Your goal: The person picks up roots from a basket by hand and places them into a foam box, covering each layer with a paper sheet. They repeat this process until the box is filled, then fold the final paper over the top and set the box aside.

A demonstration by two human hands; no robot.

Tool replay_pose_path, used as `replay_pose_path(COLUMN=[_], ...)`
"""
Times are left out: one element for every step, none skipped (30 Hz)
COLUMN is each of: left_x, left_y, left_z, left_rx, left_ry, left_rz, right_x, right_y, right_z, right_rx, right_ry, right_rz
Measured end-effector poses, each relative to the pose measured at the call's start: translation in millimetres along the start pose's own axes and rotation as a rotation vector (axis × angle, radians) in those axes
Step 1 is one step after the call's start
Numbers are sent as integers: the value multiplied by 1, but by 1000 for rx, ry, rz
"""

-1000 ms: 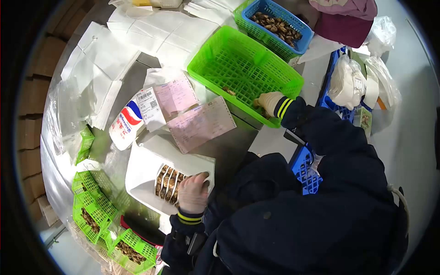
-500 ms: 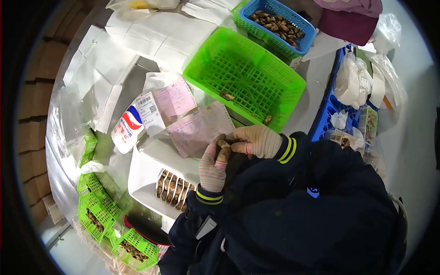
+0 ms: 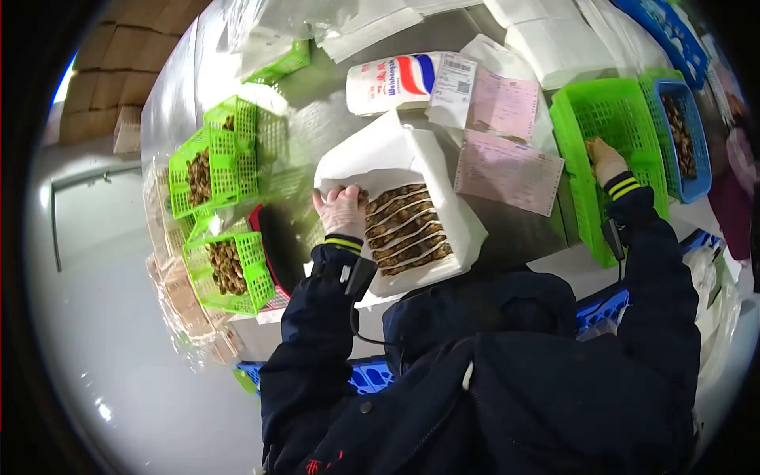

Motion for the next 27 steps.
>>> replay_pose_path(left_x=[-5, -10, -9, -11, -47, -94, -115, -115, -124, -133, -111, -83, -62, -54, -47, -41, -87, -67, -35, -16, -16, -17, -15, -13, -14, -10, -5], left_y=[-3, -6, -8, -11, -43, -80, -94, -93, -96, -97, -82, -62, -47, -41, -36, -31, -59, -52, -31, -17, -16, -17, -16, -14, -15, -15, -14], left_z=[2, 4, 4, 5, -2, -10, -14, -17, -17, -16, -14, -10, -10, -8, -8, -6, -14, -9, 0, 4, 5, 6, 5, 5, 4, 2, 2], left_rx=[-15, -32, -55, -14, -46, -79, -72, -46, -91, -138, -106, -64, -42, -31, -33, -36, 41, 43, 52, 59, 106, 105, 91, 76, 68, 43, 7], left_ry=[-28, -55, -6, -167, -58, 53, 50, 61, 33, 7, -68, -153, -236, -295, -333, -344, -17, -15, -237, -457, -579, -578, -543, -508, -509, -432, -355], left_rz=[48, 92, 83, 144, 8, -121, -343, -472, -145, 180, 172, 157, 174, 192, 205, 201, -211, -222, -74, 73, 133, 123, 105, 87, 80, 66, 51], right_x=[2, 8, 12, 25, 34, 39, 81, 130, 147, 166, 191, 193, 193, 156, 151, 146, 131, 122, 132, 117, 109, 108, 111, 112, 113, 112, 109], right_y=[3, 6, 19, 27, 43, 58, 33, -13, -59, -108, -168, -211, -261, -294, -325, -353, -372, -386, -392, -398, -402, -404, -401, -400, -401, -400, -400], right_z=[-1, -6, -9, -16, -20, -23, -33, -44, -40, -37, -38, -34, -20, 5, 20, 31, 43, 51, 47, 54, 57, 56, 53, 55, 56, 55, 52], right_rx=[-22, -24, -135, -244, -319, -387, -299, -219, -114, -10, 21, 55, 301, 145, 181, 214, 158, 101, 65, 56, 68, 79, 101, 104, 161, 213, 236], right_ry=[11, 113, 143, 176, 278, 375, 412, 444, 428, 414, 222, 143, 153, -56, 15, 81, 62, 48, -5, -49, -98, -147, -97, -103, -81, -61, -53], right_rz=[37, 90, 109, 131, 398, 672, 831, 994, 1081, 1164, 1247, 1226, 1175, 1108, 904, 697, 622, 546, 477, 417, 330, 247, 267, 204, 206, 213, 226])
Point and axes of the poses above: each hand's wrist, its own z-axis towards the middle knuckle, its own x-axis out of the back of the hand, y = z × x, the point moved 6 cm from there along z, towards the middle knuckle, and after that the axes turned 15 degrees about -z, right-handed, at the moved point
